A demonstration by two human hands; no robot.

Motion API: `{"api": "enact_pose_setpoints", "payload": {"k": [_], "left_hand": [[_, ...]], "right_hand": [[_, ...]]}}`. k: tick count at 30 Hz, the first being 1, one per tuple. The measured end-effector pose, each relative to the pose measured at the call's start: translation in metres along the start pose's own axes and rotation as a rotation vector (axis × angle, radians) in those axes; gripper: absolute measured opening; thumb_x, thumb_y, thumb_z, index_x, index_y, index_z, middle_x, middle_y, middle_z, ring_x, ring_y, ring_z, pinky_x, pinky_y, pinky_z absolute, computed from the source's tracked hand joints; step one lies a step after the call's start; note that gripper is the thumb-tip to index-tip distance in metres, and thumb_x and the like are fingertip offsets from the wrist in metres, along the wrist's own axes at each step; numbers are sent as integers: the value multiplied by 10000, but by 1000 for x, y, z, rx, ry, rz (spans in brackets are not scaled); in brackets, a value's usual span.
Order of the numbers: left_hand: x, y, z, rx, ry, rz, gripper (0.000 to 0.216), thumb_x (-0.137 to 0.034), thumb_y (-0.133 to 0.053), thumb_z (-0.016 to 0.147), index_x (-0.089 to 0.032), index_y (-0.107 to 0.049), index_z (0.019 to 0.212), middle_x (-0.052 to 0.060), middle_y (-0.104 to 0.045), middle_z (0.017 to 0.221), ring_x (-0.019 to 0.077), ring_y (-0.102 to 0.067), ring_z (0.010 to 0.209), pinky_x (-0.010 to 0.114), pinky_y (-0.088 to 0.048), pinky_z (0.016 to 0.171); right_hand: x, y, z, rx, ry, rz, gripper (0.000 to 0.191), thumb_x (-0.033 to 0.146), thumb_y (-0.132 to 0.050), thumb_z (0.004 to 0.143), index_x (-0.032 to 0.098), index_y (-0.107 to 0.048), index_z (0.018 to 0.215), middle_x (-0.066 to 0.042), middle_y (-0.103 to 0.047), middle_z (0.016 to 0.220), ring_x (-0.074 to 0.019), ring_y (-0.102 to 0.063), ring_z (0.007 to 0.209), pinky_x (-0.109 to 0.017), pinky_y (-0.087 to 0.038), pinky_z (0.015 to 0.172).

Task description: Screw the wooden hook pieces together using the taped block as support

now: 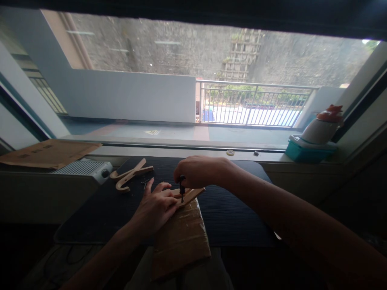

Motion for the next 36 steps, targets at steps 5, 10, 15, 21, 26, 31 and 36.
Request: {"api": "enact_pose_setpoints", "payload": {"k": [5,10,15,21,26,31,36], "left_hand": [[0,1,0,-17,-2,-23,253,-236,-500,855,-225,-697,696,30,-674,830,266,-470,1099,635,-78,1055],[0,1,1,-6,4,-16,231,-237,-520,847,-218,-699,702,28,-676,824,269,-472,1101,635,-81,1056],[-1,0,1,-1,0,22,259,-244,-493,864,-214,-702,714,30,-674,809,263,-471,1103,634,-74,1058],[0,0,1,-5,-6,22,260,-249,-489,866,-216,-706,726,35,-676,825,265,-470,1103,636,-80,1058],[0,-1,1,-6,-4,28,252,-251,-498,863,-229,-709,727,31,-676,825,262,-469,1104,633,-78,1056],[0,-3,1,16,0,42,231,-245,-509,856,-231,-712,746,26,-677,843,267,-459,1123,632,-60,1059],[0,-3,1,16,-1,44,243,-247,-497,862,-231,-713,750,28,-676,836,265,-461,1115,634,-65,1057]], "right_hand": [[1,-3,2,-1,15,7,258,181,-482,811,179,-683,973,-22,-673,832,-88,-482,613,-220,-303,538],[-6,-4,5,-22,-25,0,250,201,-452,836,159,-679,932,-24,-658,809,-92,-475,625,-223,-309,550],[-10,-4,7,-49,-74,-39,259,239,-439,852,147,-678,892,-29,-651,778,-96,-477,615,-231,-311,549],[-8,-1,1,-17,-58,-25,263,215,-518,801,194,-670,1014,-27,-672,860,-95,-497,617,-219,-306,532],[-1,-4,1,20,-17,-28,271,156,-507,786,201,-689,981,-19,-682,851,-96,-508,638,-216,-312,549],[-3,-9,5,20,4,-14,254,161,-486,799,180,-690,949,-18,-677,836,-94,-503,638,-214,-320,555],[-12,-10,6,12,-51,-2,245,197,-492,806,182,-681,960,-15,-672,846,-98,-509,653,-213,-323,555]]}}
Point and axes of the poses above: each hand's wrist, its own z-axis towards the middle knuckle, its own y-axis out of the back of the hand, x = y × z, the point moved 7 cm from there along z, towards the middle knuckle
